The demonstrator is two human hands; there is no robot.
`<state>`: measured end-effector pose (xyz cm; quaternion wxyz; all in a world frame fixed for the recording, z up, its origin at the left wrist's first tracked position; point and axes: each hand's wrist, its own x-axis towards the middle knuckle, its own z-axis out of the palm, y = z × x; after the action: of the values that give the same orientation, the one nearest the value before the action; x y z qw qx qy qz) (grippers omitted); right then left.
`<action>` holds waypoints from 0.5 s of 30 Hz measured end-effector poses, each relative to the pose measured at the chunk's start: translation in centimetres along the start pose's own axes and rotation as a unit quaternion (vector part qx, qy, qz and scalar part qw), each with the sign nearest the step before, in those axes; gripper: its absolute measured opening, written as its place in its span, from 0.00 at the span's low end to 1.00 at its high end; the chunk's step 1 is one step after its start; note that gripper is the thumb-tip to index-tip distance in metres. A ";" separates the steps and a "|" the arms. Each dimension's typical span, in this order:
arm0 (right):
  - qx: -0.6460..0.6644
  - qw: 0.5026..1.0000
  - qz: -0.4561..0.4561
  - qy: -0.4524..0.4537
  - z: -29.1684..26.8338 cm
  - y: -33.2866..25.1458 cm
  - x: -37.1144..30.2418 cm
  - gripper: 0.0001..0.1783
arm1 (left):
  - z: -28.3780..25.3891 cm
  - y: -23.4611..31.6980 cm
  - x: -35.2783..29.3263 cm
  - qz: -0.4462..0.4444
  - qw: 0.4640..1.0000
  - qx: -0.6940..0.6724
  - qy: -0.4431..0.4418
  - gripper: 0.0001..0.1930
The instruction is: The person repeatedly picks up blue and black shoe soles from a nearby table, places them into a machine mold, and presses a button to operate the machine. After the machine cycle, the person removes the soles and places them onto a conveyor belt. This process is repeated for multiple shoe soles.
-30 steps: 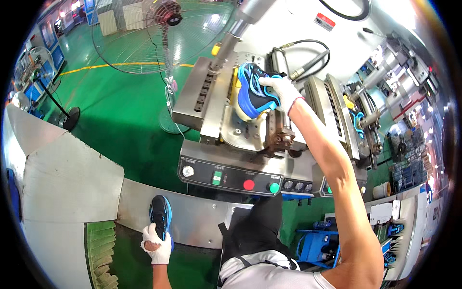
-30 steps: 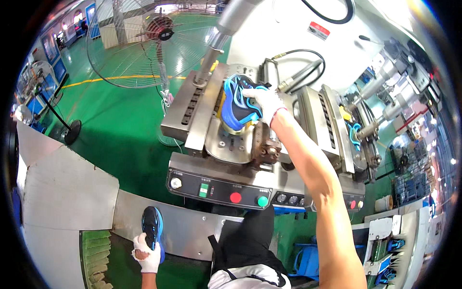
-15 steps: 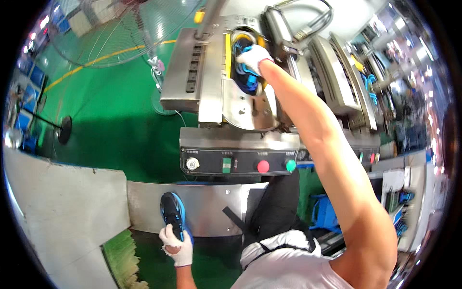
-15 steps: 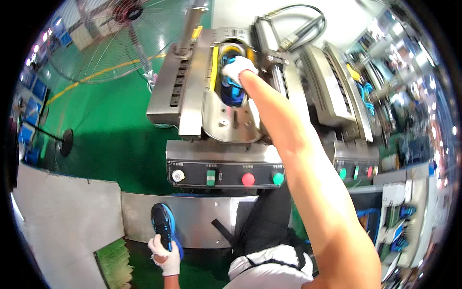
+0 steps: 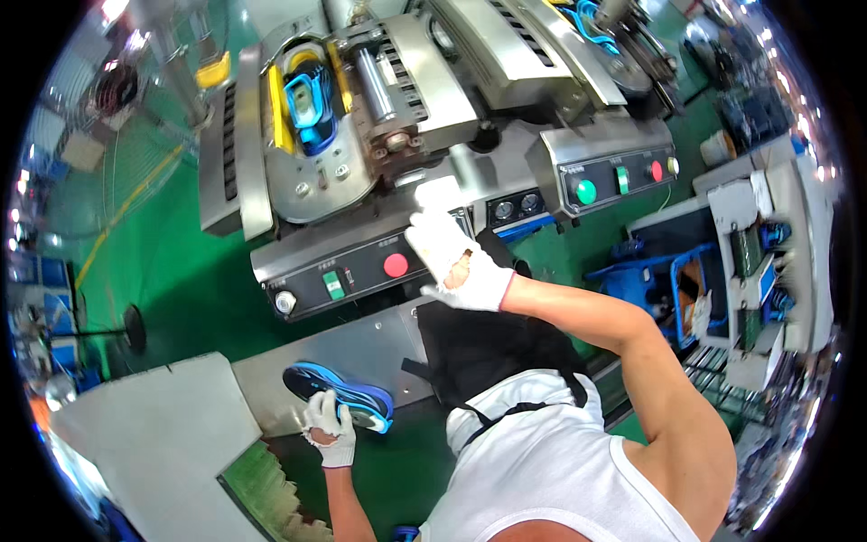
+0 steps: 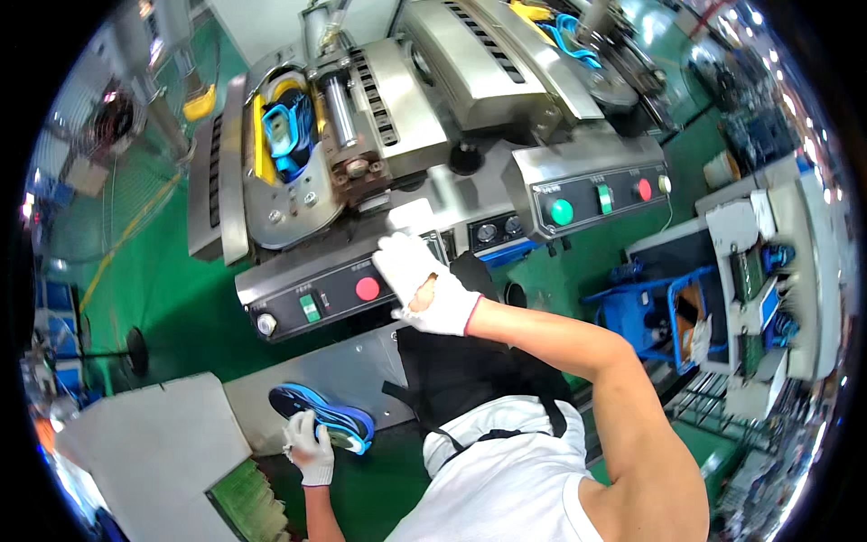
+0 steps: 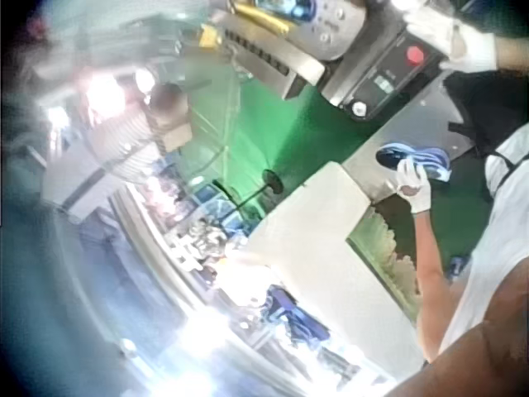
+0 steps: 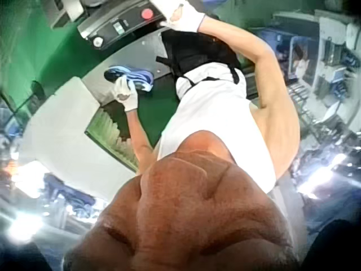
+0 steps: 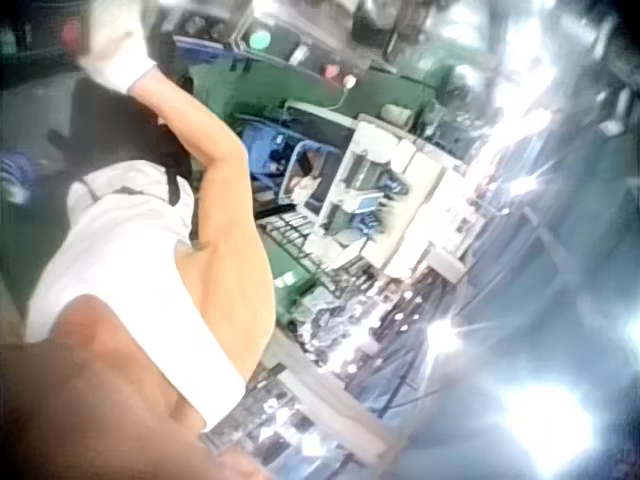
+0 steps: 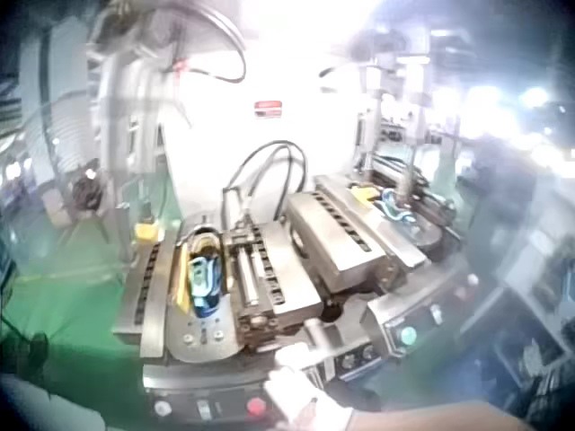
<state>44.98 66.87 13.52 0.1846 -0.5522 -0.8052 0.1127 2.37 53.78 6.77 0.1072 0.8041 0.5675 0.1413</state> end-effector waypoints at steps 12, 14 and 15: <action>0.347 0.918 0.091 -0.172 -3.7 -4.3 -11.5 0.58 | -4.6 17.6 10.6 0.144 0.986 -0.085 0.007 0.05; 0.335 0.919 0.085 -0.192 -4.7 -4.5 -13.9 0.57 | -3.0 23.4 12.7 0.225 0.966 -0.122 -0.024 0.05; 0.217 0.964 0.095 -0.123 -3.4 -5.1 -15.7 0.49 | -2.0 26.1 13.4 0.261 0.952 -0.156 -0.039 0.05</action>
<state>47.15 50.33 15.88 0.1880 -0.5546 -0.7217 0.3692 28.89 57.71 18.74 0.2131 0.9020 0.3044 0.2199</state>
